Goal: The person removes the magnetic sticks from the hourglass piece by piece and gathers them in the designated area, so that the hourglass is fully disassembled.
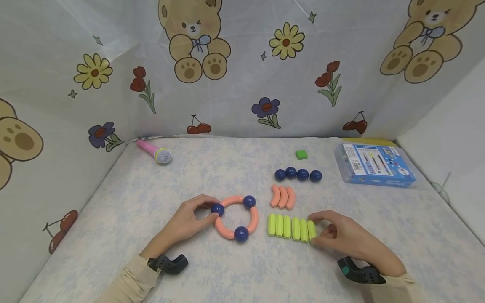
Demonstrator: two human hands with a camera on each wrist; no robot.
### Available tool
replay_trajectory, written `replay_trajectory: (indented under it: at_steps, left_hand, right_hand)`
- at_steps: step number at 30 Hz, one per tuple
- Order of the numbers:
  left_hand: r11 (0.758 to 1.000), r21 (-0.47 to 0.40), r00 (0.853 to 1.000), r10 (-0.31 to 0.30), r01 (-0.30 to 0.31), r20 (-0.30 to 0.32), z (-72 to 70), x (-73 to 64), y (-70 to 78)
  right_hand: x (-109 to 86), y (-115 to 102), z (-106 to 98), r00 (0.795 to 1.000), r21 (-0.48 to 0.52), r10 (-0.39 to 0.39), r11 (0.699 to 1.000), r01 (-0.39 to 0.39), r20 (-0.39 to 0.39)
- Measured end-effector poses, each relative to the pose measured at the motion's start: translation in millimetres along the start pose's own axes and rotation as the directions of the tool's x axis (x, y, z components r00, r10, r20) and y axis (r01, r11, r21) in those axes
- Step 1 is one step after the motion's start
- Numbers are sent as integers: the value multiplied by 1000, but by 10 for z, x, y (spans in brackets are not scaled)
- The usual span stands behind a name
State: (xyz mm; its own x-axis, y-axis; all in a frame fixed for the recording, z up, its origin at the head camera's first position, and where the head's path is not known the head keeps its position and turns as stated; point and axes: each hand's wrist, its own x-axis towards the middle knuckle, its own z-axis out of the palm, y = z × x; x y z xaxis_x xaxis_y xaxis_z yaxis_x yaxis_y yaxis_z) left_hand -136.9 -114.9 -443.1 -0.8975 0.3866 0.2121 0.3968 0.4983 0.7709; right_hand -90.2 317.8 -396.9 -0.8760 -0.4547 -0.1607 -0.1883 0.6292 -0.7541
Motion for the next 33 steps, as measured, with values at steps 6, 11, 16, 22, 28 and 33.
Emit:
replay_trajectory:
  at_steps: [6,11,16,22,28,33]
  left_hand:
    - [1000,-4,1000,1,-1,-6,2,-4,0]
    - [1000,-6,1000,-1,1,-5,-2,-7,7]
    - [1000,-6,1000,1,-1,-1,-4,-6,13]
    - [1000,-7,1000,-7,7,1,3,-7,16]
    - [1000,-6,1000,-23,23,0,4,-5,30]
    - [999,1,999,-36,36,-3,2,-10,34]
  right_hand:
    - [9,19,4,1000,-26,-28,999,29,8]
    - [18,28,17,999,-81,-34,996,33,-7]
    - [22,43,27,996,-109,-89,990,85,-28]
    - [26,17,31,978,-206,-175,967,149,-113]
    - [104,-183,42,957,-325,-167,942,83,-239]
    - [232,-425,130,944,-379,-197,921,87,-263]
